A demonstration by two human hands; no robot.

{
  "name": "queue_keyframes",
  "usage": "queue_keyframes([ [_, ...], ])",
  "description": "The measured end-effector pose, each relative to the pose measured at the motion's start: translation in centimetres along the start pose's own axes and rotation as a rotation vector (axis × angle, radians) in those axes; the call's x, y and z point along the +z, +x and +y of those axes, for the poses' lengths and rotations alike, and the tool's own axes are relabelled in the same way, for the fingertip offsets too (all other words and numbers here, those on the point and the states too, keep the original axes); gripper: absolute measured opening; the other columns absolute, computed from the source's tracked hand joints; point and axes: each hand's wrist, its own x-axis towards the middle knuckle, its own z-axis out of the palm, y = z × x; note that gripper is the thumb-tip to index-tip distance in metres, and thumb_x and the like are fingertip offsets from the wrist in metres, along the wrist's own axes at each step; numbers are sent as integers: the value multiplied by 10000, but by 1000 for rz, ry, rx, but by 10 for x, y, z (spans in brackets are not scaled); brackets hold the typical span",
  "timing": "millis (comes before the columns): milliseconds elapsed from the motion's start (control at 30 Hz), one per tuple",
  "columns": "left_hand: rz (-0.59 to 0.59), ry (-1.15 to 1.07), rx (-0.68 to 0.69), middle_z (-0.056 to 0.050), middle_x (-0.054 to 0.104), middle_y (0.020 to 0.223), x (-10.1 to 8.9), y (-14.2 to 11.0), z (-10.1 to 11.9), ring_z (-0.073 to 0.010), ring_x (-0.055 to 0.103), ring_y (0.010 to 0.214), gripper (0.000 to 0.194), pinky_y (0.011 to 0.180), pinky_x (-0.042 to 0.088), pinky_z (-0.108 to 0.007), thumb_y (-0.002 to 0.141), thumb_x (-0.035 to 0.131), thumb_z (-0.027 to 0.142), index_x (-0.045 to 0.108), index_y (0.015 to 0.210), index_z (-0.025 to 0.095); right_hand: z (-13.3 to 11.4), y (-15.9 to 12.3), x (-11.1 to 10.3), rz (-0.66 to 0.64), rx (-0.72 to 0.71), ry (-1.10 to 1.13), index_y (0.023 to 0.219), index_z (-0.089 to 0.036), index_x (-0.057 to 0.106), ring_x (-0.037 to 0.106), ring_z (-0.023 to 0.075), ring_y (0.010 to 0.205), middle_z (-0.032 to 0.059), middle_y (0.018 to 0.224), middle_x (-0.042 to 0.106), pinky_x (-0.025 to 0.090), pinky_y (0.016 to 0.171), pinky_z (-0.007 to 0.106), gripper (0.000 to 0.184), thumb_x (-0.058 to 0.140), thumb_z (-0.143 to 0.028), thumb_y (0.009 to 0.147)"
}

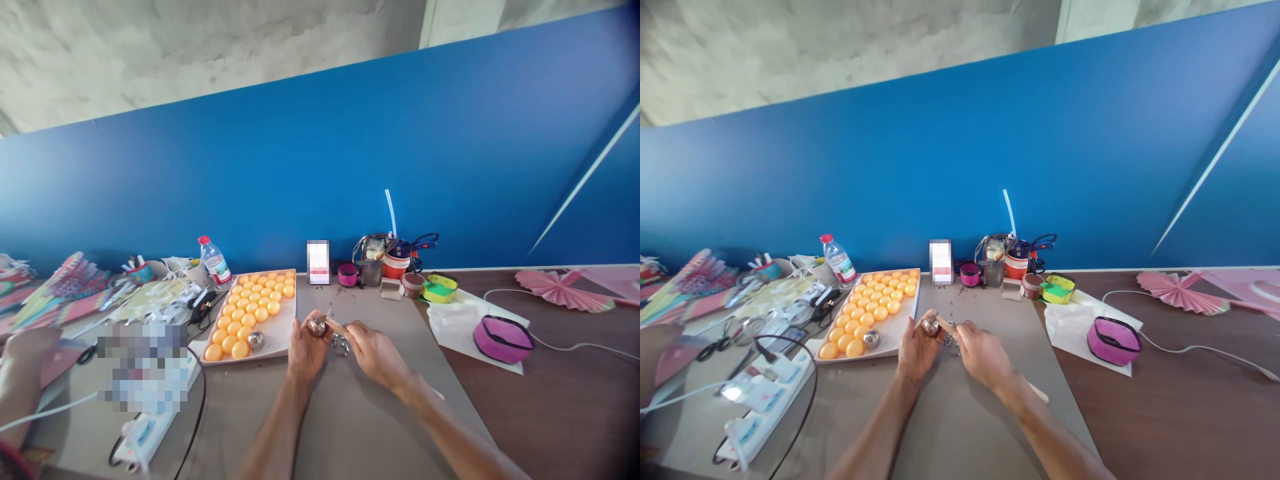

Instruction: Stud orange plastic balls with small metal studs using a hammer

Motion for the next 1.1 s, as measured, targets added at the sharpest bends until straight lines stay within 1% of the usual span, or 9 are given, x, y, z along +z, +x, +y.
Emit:
queue_keyframes([
  [133, 17, -5, 46, -93, 650, 833, 2, 0, 0, -175, 605, 824, 338, 857, 436, -329, 836, 452, 414, 633, 883, 132, 0, 0, 0, 49, -1, 55, 919, -179, 514, 560, 116, 669, 43, 821, 592, 328, 584, 210, 256, 265, -239, 924],
  [267, 54, 24, 18, -103, 647, 861, 4, -1, 1, -179, 608, 805, 336, 804, 468, -333, 830, 470, 405, 621, 905, 114, 1, 2, 4, -45, 77, -32, 835, -179, 516, 561, 111, 637, 35, 794, 595, 296, 544, 216, 232, 306, -237, 915],
  [367, 54, 7, 26, -104, 644, 837, 5, -2, 2, -191, 611, 836, 307, 821, 472, -345, 821, 496, 385, 617, 895, 113, 6, 2, 4, 26, 78, -14, 864, -186, 507, 568, 112, 662, 25, 805, 591, 301, 556, 212, 249, 275, -255, 925],
  [533, 77, 19, 6, -99, 637, 833, 3, 0, 1, -177, 616, 858, 199, 825, 483, -327, 793, 556, 255, 600, 928, 116, 25, 1, 5, 138, 153, -117, 934, -188, 529, 551, 111, 632, 34, 839, 589, 296, 554, 223, 235, 310, -270, 910],
  [600, 85, 34, 8, -95, 635, 860, 1, 0, 1, -163, 616, 858, 200, 826, 481, -307, 771, 575, 185, 587, 960, 120, 35, 2, 9, 136, 206, -192, 970, -192, 539, 551, 120, 650, 43, 859, 590, 299, 566, 228, 226, 346, -288, 899],
  [700, 73, 69, 27, -81, 632, 860, 2, -1, 1, -143, 611, 847, 231, 819, 477, -281, 747, 592, 129, 572, 977, 130, 51, 3, 16, 67, 308, -300, 988, -206, 547, 547, 127, 641, 43, 887, 584, 299, 566, 243, 228, 364, -302, 892],
  [800, 31, 123, 24, -65, 624, 827, 5, -4, 2, -118, 600, 764, 242, 741, 481, -246, 756, 606, 172, 558, 991, 142, 64, 4, 22, -10, 390, -352, 1006, -213, 545, 555, 131, 649, 47, 933, 577, 305, 578, 254, 247, 343, -304, 898],
  [933, -30, 207, 2, -41, 609, 799, 10, -9, 1, -84, 538, 600, 306, 559, 435, -206, 779, 592, 315, 523, 1050, 191, 73, 5, 27, -78, 425, -390, 971, -193, 556, 570, 153, 741, 66, 956, 573, 324, 661, 278, 239, 352, -293, 896],
  [1100, -26, 286, 6, -12, 569, 696, 15, -12, -2, -76, 482, 505, 344, 484, 366, -195, 795, 518, 465, 514, 1003, 191, 71, 5, 31, -81, 431, -408, 950, -178, 583, 520, 216, 934, 97, 963, 580, 290, 767, 329, 222, 393, -264, 875],
])
